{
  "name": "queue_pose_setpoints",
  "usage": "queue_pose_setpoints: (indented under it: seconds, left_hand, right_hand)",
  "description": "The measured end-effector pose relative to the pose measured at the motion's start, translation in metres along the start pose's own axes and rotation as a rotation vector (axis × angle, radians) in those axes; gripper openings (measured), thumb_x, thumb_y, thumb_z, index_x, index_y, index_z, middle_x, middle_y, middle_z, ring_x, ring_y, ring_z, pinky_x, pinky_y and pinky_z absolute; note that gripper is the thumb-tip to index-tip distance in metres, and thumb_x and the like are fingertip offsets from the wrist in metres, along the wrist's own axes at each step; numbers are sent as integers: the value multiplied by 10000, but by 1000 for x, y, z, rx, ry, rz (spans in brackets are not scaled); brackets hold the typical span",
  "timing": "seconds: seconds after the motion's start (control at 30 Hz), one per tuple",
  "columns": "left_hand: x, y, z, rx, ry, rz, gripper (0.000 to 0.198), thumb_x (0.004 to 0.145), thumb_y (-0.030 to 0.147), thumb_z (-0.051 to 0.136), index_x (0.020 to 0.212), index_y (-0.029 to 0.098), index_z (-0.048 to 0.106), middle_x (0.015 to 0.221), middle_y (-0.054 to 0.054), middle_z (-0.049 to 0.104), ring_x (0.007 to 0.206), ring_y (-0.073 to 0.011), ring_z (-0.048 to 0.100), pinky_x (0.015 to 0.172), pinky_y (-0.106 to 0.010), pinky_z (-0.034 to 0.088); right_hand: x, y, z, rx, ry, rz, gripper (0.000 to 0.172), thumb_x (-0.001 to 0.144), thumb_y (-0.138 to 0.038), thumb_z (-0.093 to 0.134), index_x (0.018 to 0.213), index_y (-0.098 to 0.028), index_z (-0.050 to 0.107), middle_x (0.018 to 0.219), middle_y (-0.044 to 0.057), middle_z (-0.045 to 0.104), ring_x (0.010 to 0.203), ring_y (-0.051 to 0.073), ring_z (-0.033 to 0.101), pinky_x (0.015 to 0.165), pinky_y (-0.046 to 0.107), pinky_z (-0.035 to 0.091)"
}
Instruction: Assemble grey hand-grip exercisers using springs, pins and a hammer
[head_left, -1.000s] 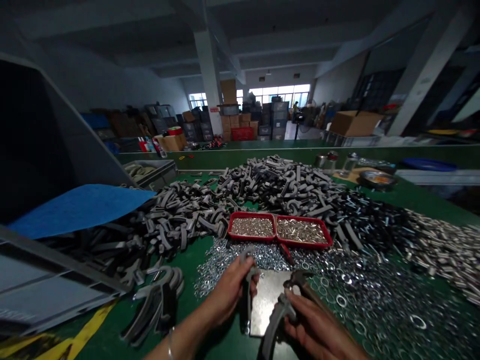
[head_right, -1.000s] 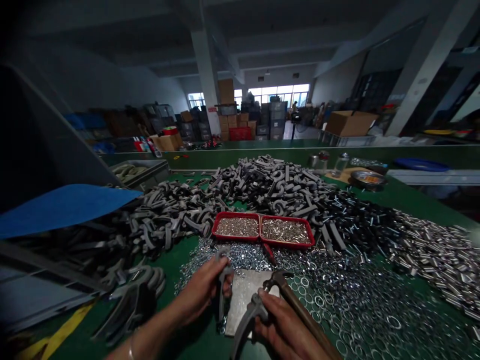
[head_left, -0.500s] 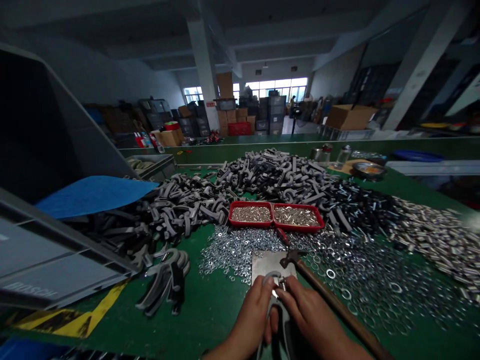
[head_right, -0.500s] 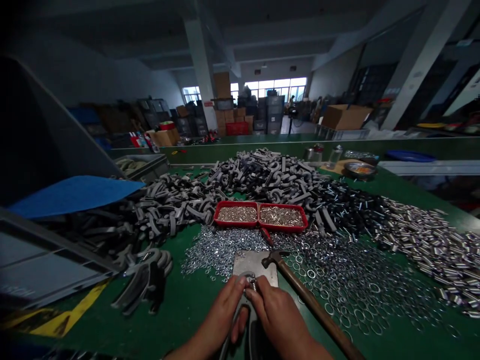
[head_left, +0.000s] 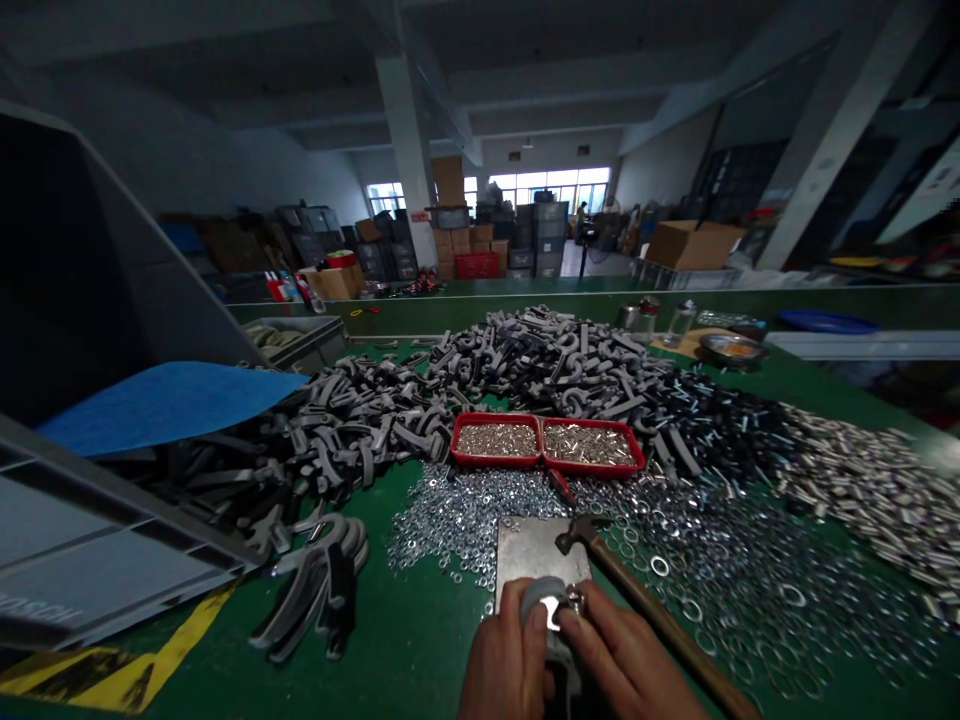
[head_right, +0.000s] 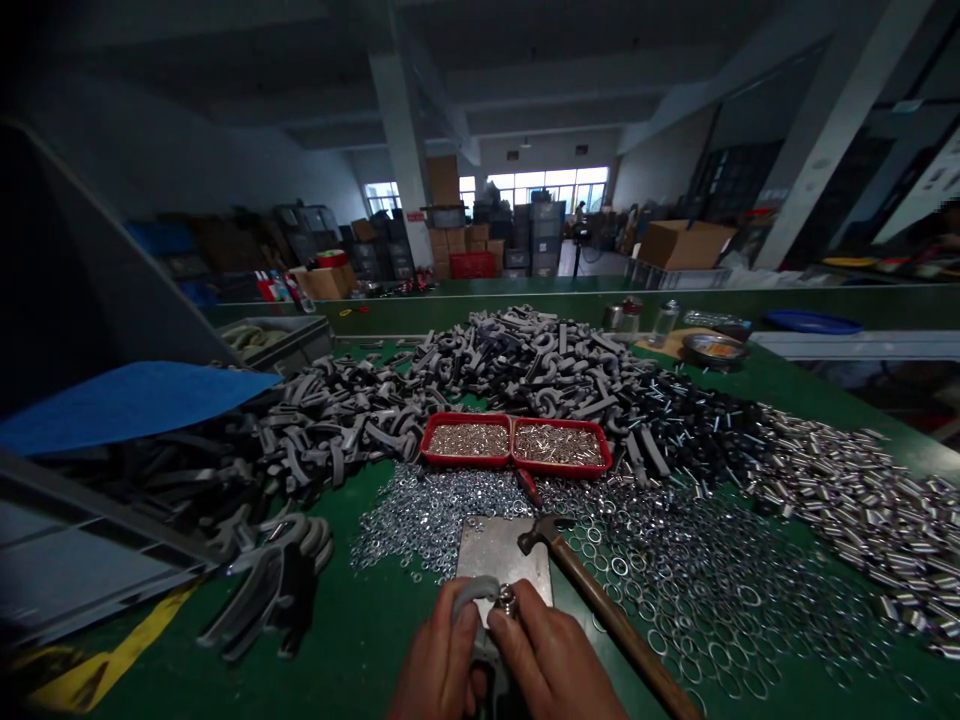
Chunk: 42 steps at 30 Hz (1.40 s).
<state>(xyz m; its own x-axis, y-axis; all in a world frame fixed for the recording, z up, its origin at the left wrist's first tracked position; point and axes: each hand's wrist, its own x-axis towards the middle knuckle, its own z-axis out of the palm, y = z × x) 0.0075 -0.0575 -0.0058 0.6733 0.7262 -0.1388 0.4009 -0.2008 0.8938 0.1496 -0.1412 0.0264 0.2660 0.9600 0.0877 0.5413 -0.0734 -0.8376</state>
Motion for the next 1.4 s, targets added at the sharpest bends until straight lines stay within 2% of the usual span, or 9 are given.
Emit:
queue_pose_setpoints:
  seconds: [0.2,0.3,0.43,0.57,0.7,0.93,1.03,1.17,1.4]
  left_hand:
    - [6,12,-14,151,-156,42,527,931,619,328,1216,214,509,904,-131,706,854,-299,691,749,-370,483]
    - [11,10,-16,293,-305,-25,644,725,653,645,1184,218,524,887,-149,716,820,-358,698,656,-378,479]
    - [28,1,-21,440,-352,17,651,695,625,703,1167,205,548,854,-155,726,802,-374,710,608,-357,473]
    - [70,-7,-29,592,-338,195,685,709,654,706,1188,182,575,1021,-159,734,937,-388,700,714,-384,517]
    - [109,0,-28,882,-319,329,616,737,672,693,1084,163,670,972,-170,748,890,-386,715,738,-413,542]
    - [179,61,-20,1028,-212,536,352,946,436,555,972,128,724,938,-176,741,893,-334,711,789,-412,547]
    - [233,77,-17,1014,-158,523,230,992,222,481,1063,134,682,1072,-141,710,1021,-264,673,905,-408,521]
    - [286,78,-2,995,-160,478,263,958,309,593,1162,145,619,1191,-92,640,1066,-230,630,927,-456,527]
    - [299,60,13,842,-183,436,258,949,321,608,1139,146,624,1162,-82,644,1027,-221,639,899,-444,538]
  right_hand:
    - [1,-9,-23,29,-84,-12,300,950,-440,449,1043,-272,679,913,91,760,828,263,710,712,333,542]
    - [-1,-5,-22,49,-151,-26,251,945,-391,480,1042,-283,686,940,76,757,841,253,707,728,331,541]
    - [3,15,-4,23,-206,8,244,960,-328,453,1091,-266,650,920,52,750,790,214,702,678,294,529]
    - [38,40,-16,-240,-195,10,184,921,-316,540,963,-209,683,858,50,745,748,206,695,640,266,507]
    - [102,62,-66,-515,5,-16,209,952,-251,504,1005,-185,696,1014,80,721,972,220,657,860,314,484]
    - [188,102,-102,-721,137,77,151,949,-267,595,960,-146,685,1096,84,675,1077,237,610,949,438,475]
    - [204,112,-92,-748,116,88,206,941,-325,627,1069,-167,655,1180,70,652,1082,232,618,941,465,501]
    - [217,123,-89,-707,82,93,237,945,-337,621,1102,-161,645,1167,75,654,1046,228,633,914,450,517]
    - [216,128,-107,-428,175,79,133,929,-245,535,915,-169,642,968,66,697,931,204,633,842,333,483]
